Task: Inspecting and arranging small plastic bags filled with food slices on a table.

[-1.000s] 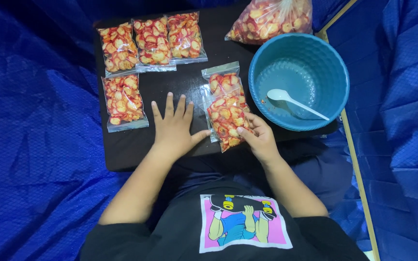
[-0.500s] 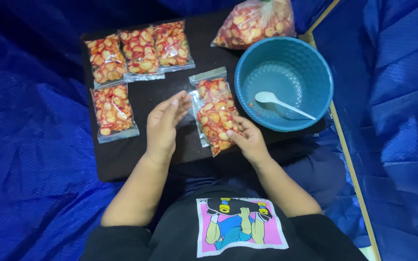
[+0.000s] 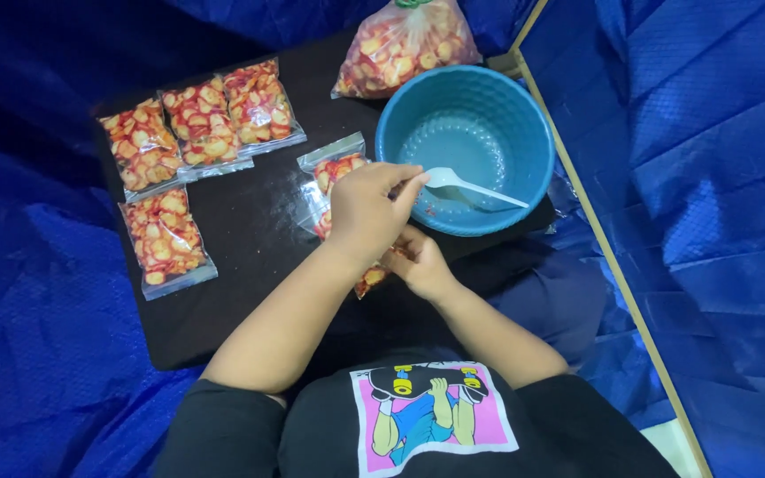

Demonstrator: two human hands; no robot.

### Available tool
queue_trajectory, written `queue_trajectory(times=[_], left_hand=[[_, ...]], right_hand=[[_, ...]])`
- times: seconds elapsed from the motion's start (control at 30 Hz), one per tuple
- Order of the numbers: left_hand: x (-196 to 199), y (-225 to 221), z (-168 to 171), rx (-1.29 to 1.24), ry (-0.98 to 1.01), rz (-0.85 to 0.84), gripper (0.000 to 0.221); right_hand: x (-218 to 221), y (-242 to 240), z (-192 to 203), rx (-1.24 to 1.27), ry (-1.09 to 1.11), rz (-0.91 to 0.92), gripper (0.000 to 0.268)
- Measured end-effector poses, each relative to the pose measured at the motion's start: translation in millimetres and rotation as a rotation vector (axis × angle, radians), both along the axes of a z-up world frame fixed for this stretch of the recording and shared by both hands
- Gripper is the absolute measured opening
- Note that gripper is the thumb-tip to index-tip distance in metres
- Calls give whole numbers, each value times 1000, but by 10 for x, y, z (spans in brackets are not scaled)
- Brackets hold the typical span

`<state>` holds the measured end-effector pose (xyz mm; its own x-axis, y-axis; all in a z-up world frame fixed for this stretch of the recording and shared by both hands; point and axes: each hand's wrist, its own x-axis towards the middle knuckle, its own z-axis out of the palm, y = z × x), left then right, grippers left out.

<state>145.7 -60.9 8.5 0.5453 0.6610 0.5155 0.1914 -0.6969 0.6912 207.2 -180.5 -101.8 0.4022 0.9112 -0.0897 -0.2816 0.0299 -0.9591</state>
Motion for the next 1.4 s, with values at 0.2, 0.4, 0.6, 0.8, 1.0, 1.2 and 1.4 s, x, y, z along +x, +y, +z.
queue_trajectory(times=[0.2,0.4,0.6,0.8,1.0,1.2,1.4], left_hand=[[-43,-26,110,123,78,-6,22],[-331,21,300,165,-74,-16,11],[-859,170,62,145,191,134,34],[-1489,183,236,-145,753,198,94],[-1718,164,-33,-234,1121,145,103],[-1683,134,-47,-219,1132,125,111],[-1582,392,3,-172,1095,169,113]], right_hand=[[19,-1,-7,-2,28,27,32],[-40,-3,192,13,41,33,35],[12,-61,39,-4,67,52,51],[9,-54,172,-28,59,56,54],[41,-62,146,-35,28,66,54],[61,-97,116,-41,20,65,54],[45,-89,157,-40,11,62,53]])
